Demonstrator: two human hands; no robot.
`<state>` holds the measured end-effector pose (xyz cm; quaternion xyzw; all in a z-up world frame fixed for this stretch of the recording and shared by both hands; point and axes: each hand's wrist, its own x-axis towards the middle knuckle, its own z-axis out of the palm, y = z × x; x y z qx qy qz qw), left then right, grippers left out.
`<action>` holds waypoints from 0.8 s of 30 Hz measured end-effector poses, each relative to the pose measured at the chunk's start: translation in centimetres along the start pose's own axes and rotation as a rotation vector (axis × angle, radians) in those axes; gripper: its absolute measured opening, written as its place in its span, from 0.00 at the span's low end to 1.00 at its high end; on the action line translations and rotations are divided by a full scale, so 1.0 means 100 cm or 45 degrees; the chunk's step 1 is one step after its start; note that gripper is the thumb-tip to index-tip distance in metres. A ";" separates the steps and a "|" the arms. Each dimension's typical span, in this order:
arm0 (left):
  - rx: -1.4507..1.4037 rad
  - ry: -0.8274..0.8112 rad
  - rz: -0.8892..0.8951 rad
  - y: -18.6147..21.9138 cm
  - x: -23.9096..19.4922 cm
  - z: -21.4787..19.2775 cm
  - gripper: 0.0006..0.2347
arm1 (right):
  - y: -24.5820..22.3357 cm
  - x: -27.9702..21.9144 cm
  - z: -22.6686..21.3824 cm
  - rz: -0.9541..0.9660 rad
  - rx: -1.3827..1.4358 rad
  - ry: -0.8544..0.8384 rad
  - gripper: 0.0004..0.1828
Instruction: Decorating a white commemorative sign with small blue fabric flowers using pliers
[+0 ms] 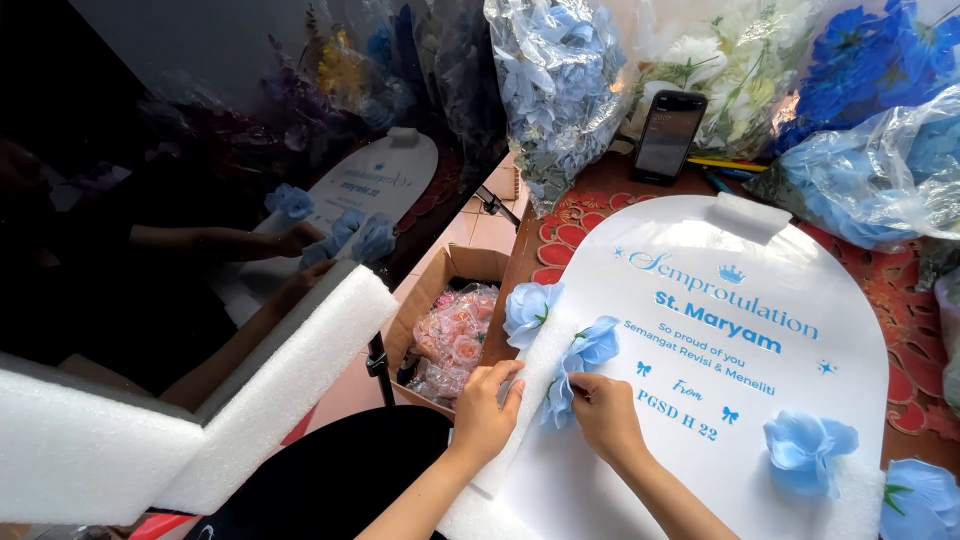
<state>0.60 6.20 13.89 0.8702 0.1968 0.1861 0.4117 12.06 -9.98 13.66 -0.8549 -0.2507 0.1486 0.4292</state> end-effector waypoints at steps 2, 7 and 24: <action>0.016 -0.019 -0.080 0.004 0.000 -0.002 0.11 | -0.011 -0.003 -0.004 0.167 0.059 -0.040 0.15; -0.016 -0.076 -0.054 0.002 0.002 -0.006 0.11 | -0.023 -0.011 -0.016 0.245 0.099 -0.027 0.11; 0.004 -0.103 0.024 -0.005 0.003 -0.007 0.11 | 0.001 0.008 -0.040 -0.832 -0.738 0.032 0.30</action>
